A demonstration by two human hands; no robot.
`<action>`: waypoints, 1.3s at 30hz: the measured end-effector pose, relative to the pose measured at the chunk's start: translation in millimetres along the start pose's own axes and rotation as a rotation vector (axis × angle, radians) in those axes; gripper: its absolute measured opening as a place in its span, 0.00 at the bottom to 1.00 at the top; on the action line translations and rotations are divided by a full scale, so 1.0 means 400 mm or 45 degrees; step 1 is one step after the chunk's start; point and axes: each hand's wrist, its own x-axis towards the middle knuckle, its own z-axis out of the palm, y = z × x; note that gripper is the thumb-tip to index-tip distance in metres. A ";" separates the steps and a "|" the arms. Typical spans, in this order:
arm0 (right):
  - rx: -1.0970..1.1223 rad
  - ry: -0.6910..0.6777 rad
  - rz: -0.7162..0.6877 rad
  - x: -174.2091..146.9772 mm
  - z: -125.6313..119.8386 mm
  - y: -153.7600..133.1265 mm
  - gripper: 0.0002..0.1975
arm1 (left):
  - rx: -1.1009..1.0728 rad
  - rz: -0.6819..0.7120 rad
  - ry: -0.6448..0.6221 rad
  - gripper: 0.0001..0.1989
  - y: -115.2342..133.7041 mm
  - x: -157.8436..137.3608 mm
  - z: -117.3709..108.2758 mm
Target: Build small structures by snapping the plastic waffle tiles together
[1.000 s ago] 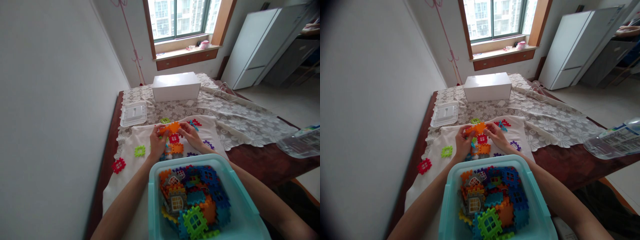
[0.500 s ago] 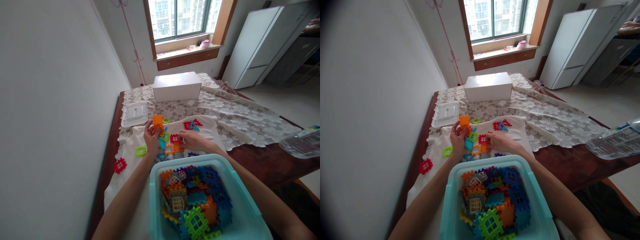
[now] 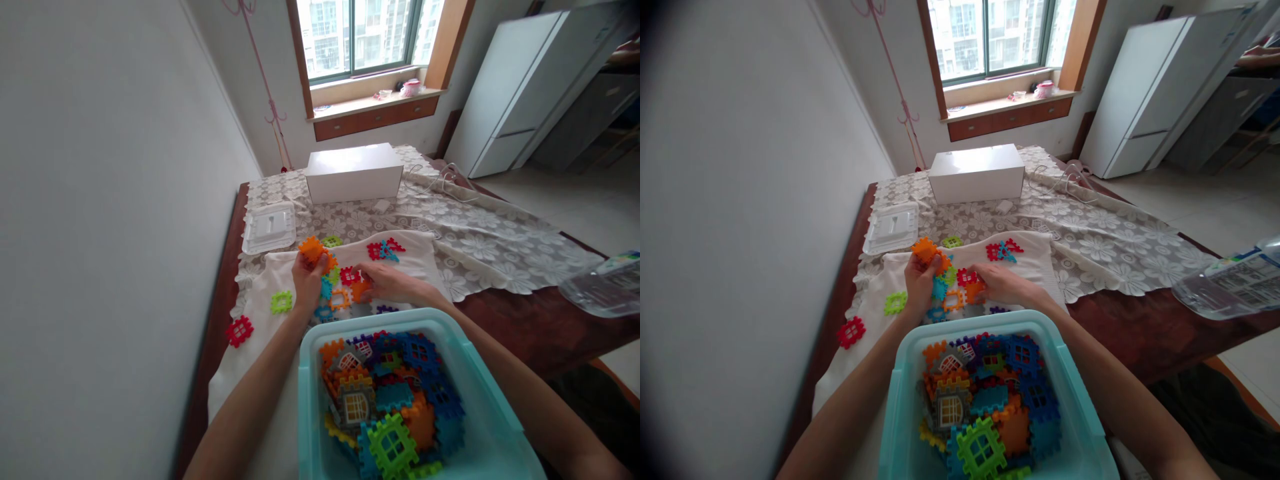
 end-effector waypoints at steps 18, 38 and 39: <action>0.640 0.309 0.110 0.042 0.053 -0.003 0.21 | 0.191 -0.004 -0.293 0.15 0.026 -0.046 0.016; 0.468 0.205 0.139 0.034 0.074 0.023 0.25 | 0.131 -0.065 -0.366 0.20 0.024 -0.030 0.014; 0.456 0.181 0.140 0.033 0.075 0.021 0.24 | 0.133 -0.064 -0.367 0.21 0.024 -0.029 0.015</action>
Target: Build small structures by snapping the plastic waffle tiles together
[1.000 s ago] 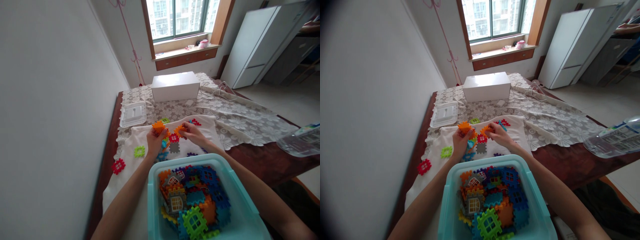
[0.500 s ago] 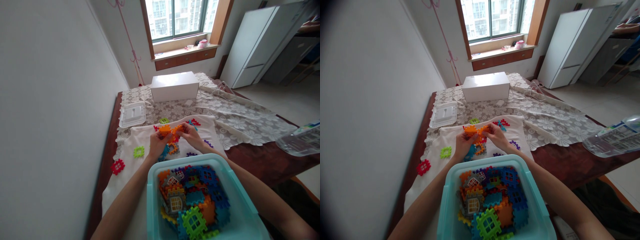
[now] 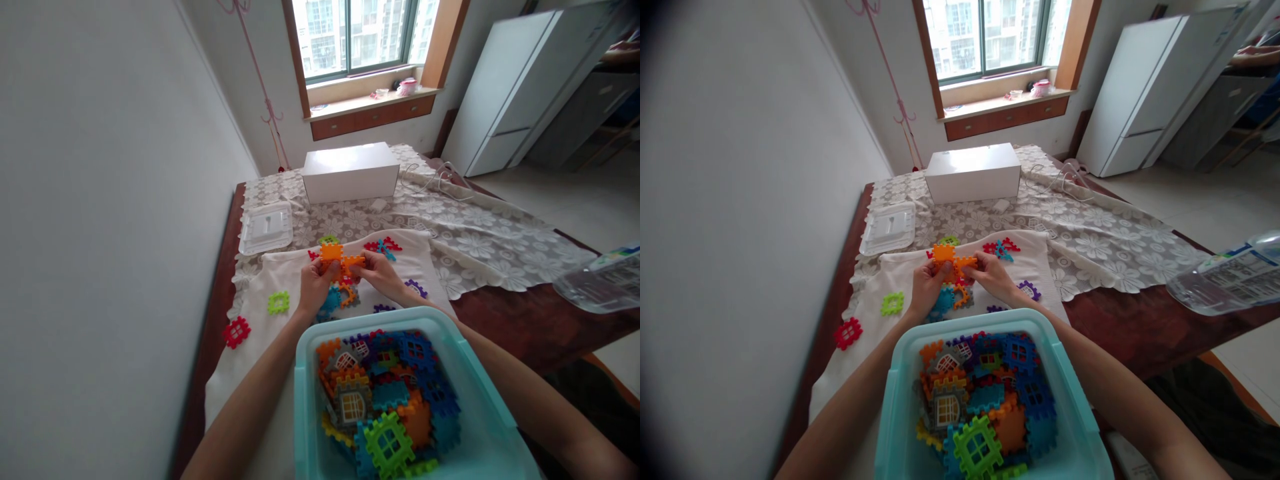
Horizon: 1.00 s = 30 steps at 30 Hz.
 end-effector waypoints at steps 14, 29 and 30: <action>-0.011 -0.042 0.033 -0.014 0.016 -0.018 0.18 | -0.014 -0.059 -0.014 0.29 0.009 -0.003 0.010; -0.204 -0.130 0.041 -0.013 0.014 -0.009 0.24 | 0.036 -0.055 0.004 0.26 0.005 -0.004 0.010; -0.193 -0.128 0.046 -0.013 0.015 -0.009 0.24 | 0.025 -0.061 -0.002 0.26 0.005 -0.003 0.011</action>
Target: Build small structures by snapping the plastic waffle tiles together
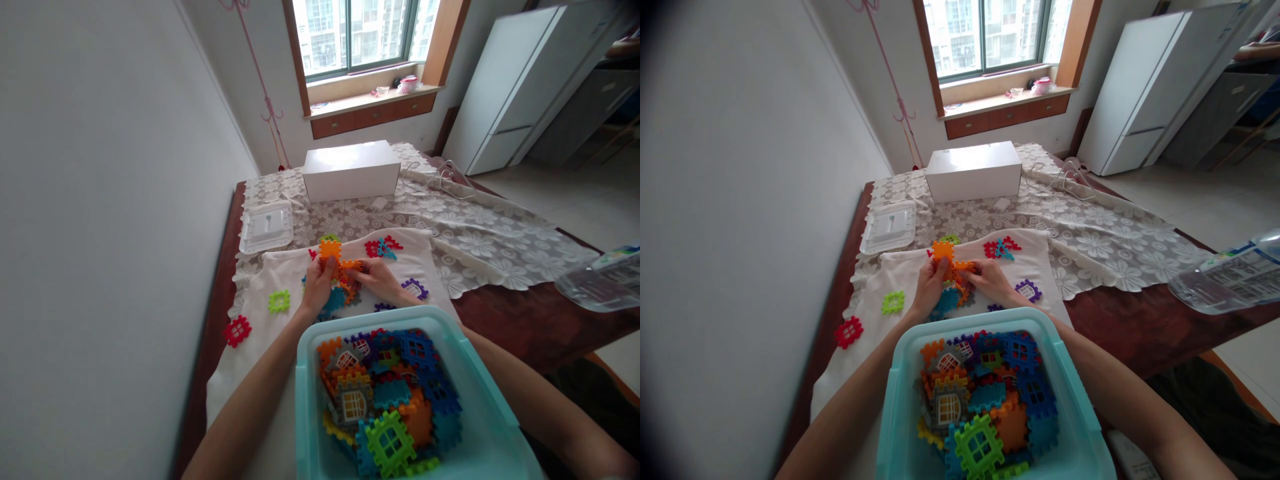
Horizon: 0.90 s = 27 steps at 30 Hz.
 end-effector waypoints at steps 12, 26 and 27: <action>0.128 0.068 0.027 -0.005 0.015 -0.009 0.24 | -0.052 0.004 -0.028 0.23 0.005 -0.004 0.010; -0.470 -0.055 -0.310 -0.004 -0.043 -0.024 0.13 | -0.007 0.131 0.301 0.15 0.003 0.010 -0.010; -0.547 -0.122 -0.367 -0.010 -0.050 -0.030 0.13 | -0.009 0.136 0.346 0.14 0.001 0.014 -0.016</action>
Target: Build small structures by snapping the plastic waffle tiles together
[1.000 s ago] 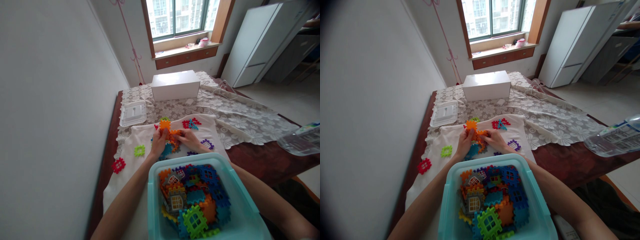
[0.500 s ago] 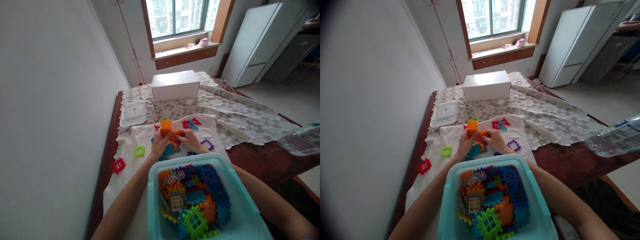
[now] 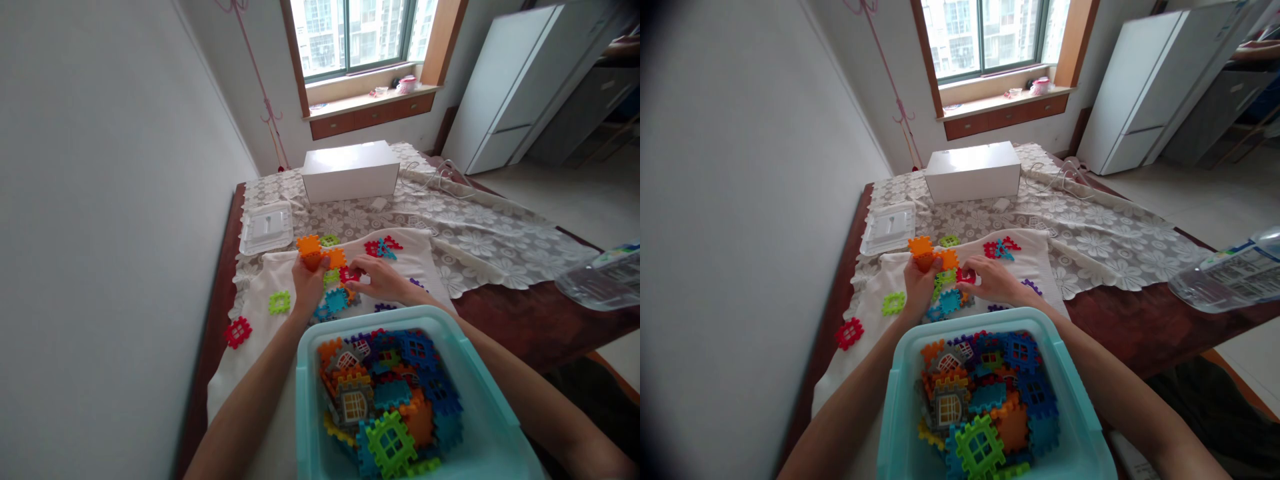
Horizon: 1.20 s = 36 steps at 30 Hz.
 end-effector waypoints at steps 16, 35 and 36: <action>-0.119 -0.286 -0.137 -0.014 -0.020 0.008 0.12 | -0.073 -0.036 0.013 0.17 -0.033 0.013 -0.012; 0.644 0.546 0.318 0.016 -0.047 0.004 0.14 | -0.190 -0.093 -0.149 0.22 -0.010 -0.001 -0.007; 0.693 0.587 0.349 0.019 -0.045 0.005 0.17 | -0.193 -0.116 -0.197 0.22 -0.005 -0.006 -0.003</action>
